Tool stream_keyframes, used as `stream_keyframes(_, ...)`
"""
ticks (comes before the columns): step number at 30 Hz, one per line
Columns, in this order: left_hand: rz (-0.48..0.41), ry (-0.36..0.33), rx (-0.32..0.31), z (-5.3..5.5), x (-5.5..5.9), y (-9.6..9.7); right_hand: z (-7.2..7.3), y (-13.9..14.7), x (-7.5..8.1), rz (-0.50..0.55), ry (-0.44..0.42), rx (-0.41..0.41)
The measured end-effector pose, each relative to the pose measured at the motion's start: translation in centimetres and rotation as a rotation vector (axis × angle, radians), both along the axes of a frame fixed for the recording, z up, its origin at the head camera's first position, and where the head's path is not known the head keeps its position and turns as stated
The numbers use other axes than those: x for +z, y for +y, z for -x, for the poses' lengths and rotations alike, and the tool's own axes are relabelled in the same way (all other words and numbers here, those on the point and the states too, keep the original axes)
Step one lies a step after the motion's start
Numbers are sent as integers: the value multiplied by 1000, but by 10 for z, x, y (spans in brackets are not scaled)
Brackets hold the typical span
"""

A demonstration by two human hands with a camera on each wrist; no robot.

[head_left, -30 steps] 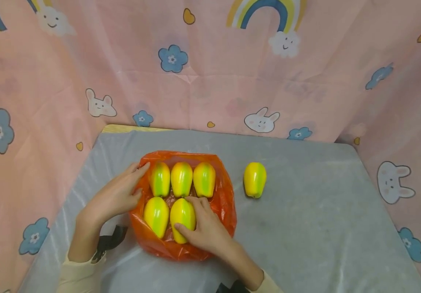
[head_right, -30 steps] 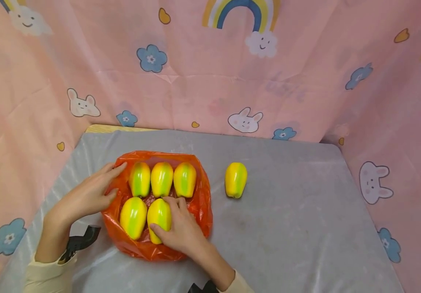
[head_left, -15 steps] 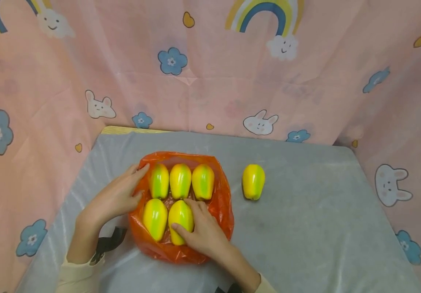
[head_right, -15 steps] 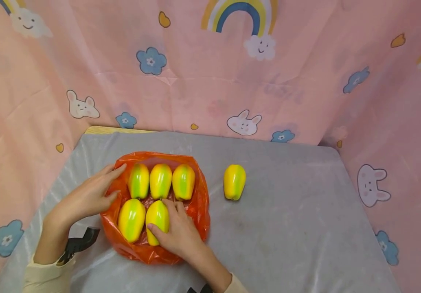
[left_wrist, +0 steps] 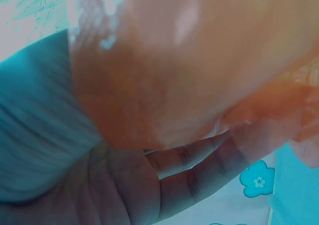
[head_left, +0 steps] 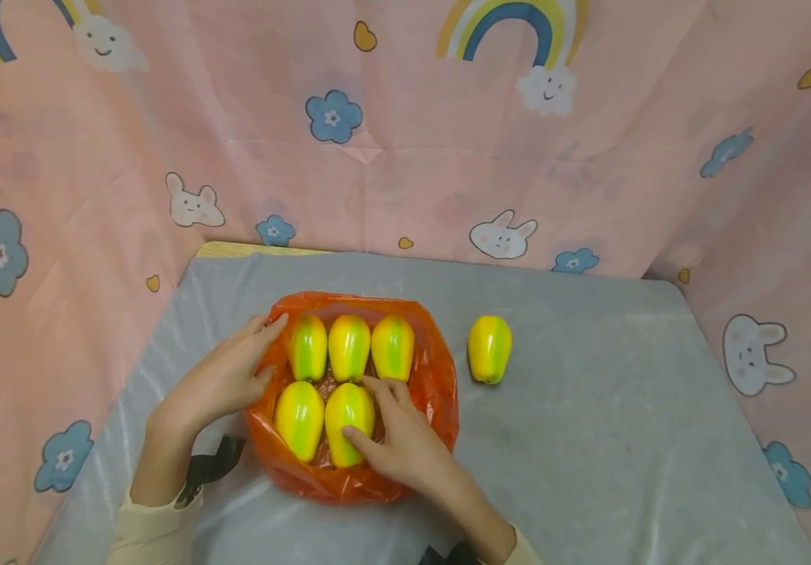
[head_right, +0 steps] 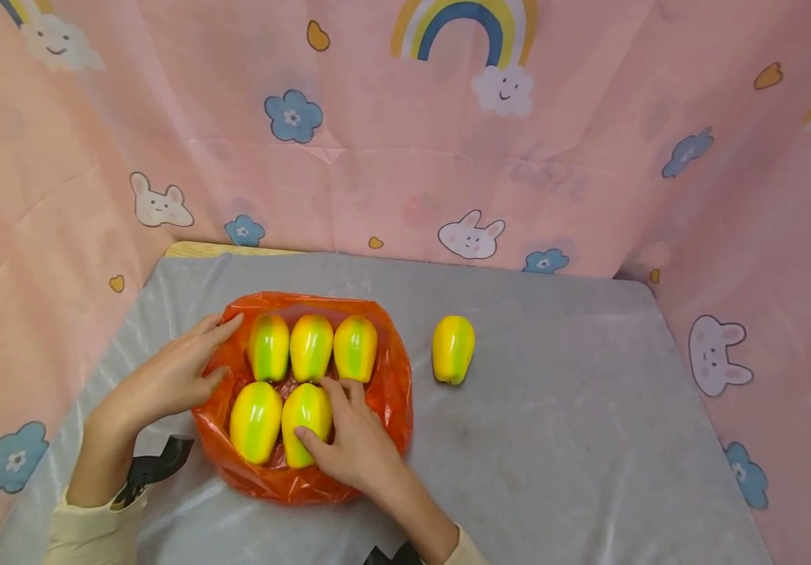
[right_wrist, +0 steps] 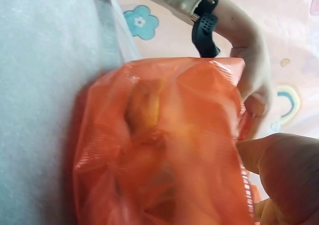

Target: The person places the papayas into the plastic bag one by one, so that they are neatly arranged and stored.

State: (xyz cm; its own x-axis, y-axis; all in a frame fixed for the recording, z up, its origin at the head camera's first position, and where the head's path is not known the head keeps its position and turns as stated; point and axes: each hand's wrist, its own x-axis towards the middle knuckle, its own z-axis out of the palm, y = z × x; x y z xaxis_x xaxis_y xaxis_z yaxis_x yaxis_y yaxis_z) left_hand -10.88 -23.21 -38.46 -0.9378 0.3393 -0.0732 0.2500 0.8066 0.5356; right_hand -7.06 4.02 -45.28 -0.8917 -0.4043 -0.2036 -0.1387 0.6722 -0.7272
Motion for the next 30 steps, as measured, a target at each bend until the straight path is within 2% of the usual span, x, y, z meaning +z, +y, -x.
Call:
stream_keyframes(3,3,-5,2,0,1,-1,1,3,5,9,8,0)
stream_keyframes(7,7,3,-3,0,0,-2,2,9,13,31,62,-22)
stream_keyframes(14,6,25,-18,1,-1,-2,7,26,30,125,236,-96)
stream_keyframes(21,1,19,-20,2,-1,0,22,64,38,172,407,-136)
stream_keyframes(26,0,17,-17,0,0,-2,37,89,41,202,439,-192)
stream_keyframes(30,7,15,-14,0,-1,-2,47,102,42,181,444,-239)
